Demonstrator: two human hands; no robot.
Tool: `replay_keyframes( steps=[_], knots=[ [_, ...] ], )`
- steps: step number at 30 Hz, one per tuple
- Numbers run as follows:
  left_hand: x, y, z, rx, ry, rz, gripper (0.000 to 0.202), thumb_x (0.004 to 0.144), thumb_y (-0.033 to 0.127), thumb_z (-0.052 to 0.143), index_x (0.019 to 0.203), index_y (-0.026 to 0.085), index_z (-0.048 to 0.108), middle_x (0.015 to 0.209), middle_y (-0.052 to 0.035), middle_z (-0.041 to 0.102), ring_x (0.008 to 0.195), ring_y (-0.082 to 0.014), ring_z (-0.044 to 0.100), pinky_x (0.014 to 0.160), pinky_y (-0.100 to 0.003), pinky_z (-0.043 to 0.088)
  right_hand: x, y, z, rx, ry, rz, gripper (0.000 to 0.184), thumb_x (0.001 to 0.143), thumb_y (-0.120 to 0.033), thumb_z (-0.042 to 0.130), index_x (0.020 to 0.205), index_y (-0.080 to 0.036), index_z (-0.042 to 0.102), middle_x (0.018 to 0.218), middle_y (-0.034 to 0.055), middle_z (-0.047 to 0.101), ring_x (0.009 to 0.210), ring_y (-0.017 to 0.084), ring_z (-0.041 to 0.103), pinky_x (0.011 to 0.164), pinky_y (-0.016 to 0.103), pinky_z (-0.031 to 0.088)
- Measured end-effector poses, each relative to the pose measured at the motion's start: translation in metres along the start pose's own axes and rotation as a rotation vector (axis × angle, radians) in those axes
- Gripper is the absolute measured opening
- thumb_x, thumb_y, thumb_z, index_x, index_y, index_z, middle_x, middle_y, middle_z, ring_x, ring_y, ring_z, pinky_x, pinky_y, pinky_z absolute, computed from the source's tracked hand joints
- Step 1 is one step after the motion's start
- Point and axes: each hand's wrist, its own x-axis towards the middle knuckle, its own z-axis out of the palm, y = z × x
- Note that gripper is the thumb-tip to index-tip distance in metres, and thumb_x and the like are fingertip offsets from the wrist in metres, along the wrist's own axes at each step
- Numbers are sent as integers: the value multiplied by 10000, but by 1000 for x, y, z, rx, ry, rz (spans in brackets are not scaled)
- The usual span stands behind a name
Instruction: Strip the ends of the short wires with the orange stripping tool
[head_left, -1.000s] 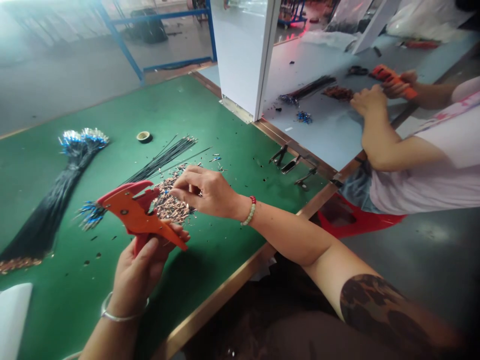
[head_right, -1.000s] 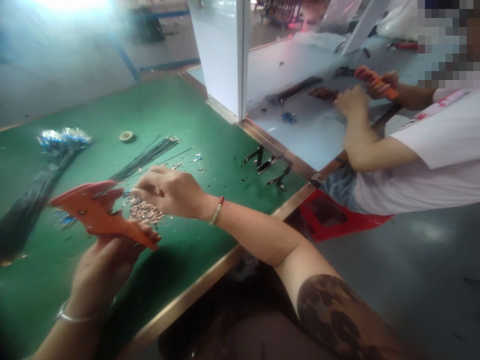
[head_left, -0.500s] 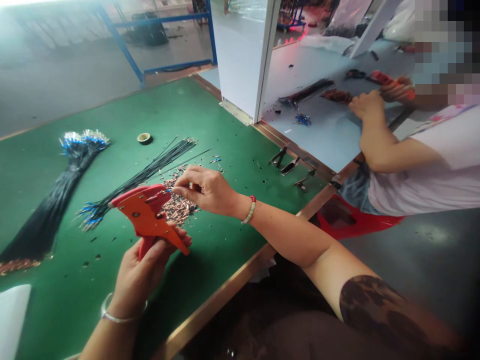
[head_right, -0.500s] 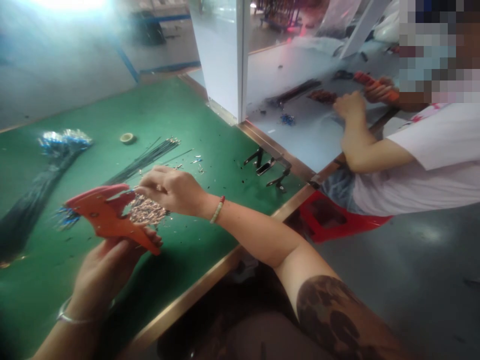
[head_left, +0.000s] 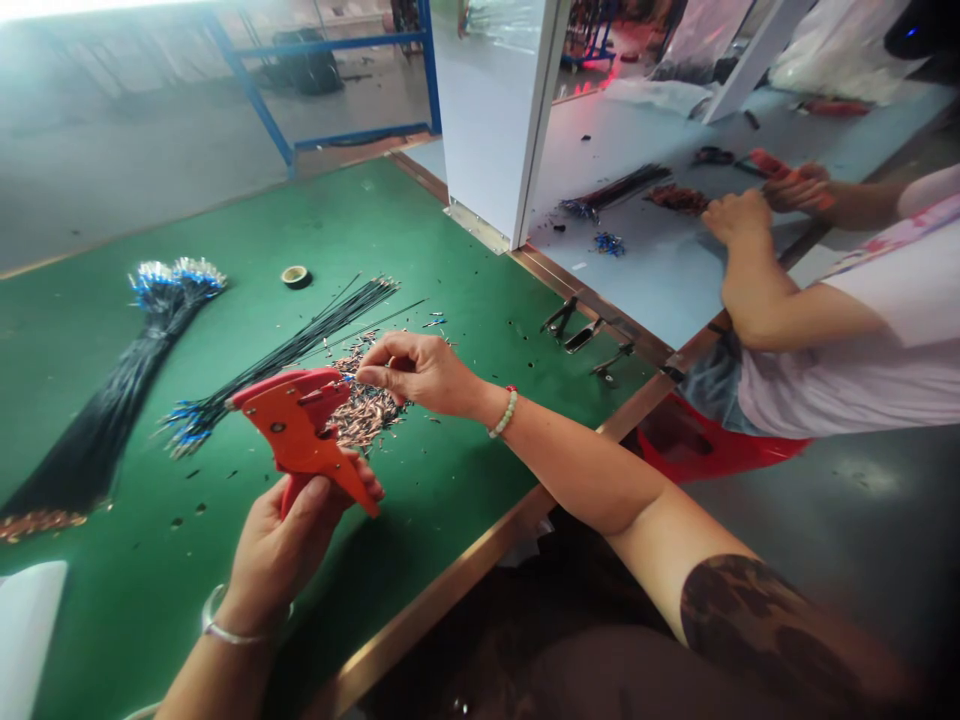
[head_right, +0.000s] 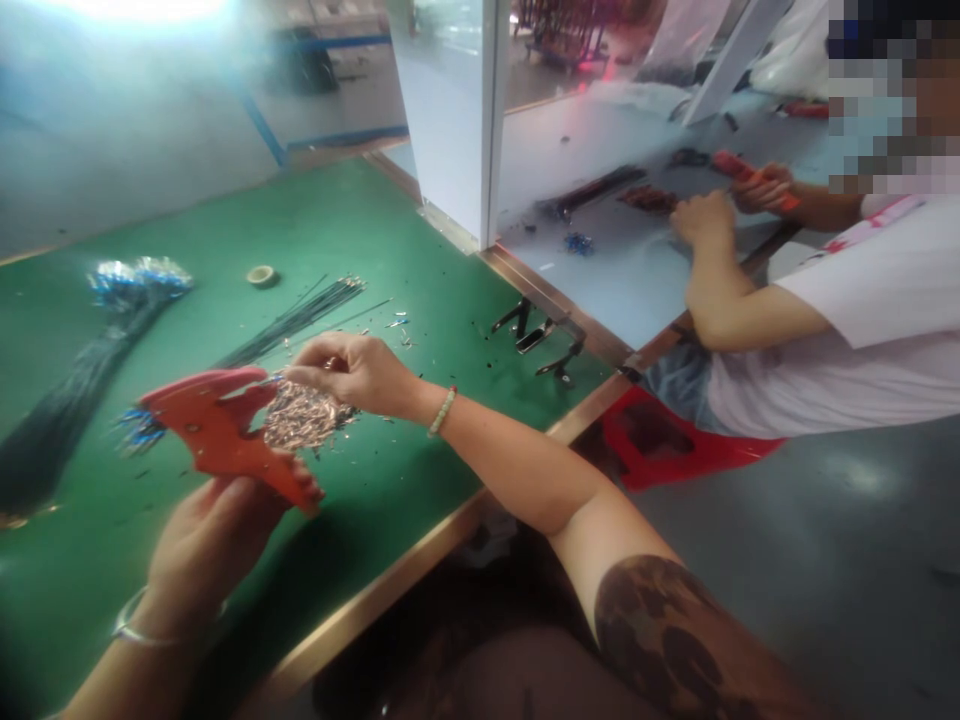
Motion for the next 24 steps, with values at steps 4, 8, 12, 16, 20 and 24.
replay_keyframes(
  steps=[4, 8, 12, 16, 20, 24],
  knots=[
    [0, -1, -1, 1, -25, -2, 392, 819, 472, 862, 1032, 154, 777, 894, -106, 763, 751, -234, 739, 668, -345, 658, 1, -1, -2, 33, -16, -1, 417, 892, -539, 797, 905, -147, 654, 790, -30, 645, 555, 33, 513, 525, 211, 425],
    [-1, -1, 1, -5, -41, 3, 378, 817, 472, 862, 1007, 160, 769, 866, -94, 752, 721, -224, 727, 639, -339, 645, 1, 0, -3, 62, -58, -25, 432, 876, -553, 803, 901, -146, 658, 788, -31, 649, 552, 32, 516, 514, 211, 421],
    [-1, 0, 3, 6, -60, 11, 380, 834, 488, 842, 1005, 159, 758, 818, -91, 738, 673, -217, 707, 589, -326, 619, 1, 1, -4, 75, -62, -26, 448, 874, -570, 800, 913, -148, 655, 792, -28, 650, 549, 32, 518, 508, 212, 419],
    [-2, 0, 4, 12, -82, 16, 396, 843, 504, 826, 1014, 155, 755, 823, -103, 747, 649, -223, 698, 576, -349, 618, 2, 2, -7, 59, -45, 1, 440, 896, -568, 784, 933, -153, 644, 801, -23, 650, 570, 36, 509, 521, 209, 424],
    [-2, -1, 4, 7, -73, 26, 375, 858, 499, 815, 1017, 164, 758, 833, -96, 755, 650, -215, 702, 585, -339, 622, 3, 3, -10, 48, -59, 3, 475, 880, -606, 784, 919, -155, 641, 777, -26, 627, 582, 46, 505, 532, 215, 432],
    [0, -2, 1, 2, -28, 22, 392, 828, 505, 847, 1012, 169, 765, 844, -94, 753, 701, -221, 721, 606, -320, 627, 4, 2, -13, 41, -63, 10, 475, 884, -602, 781, 903, -149, 641, 753, -29, 611, 573, 46, 493, 517, 214, 422]
  ],
)
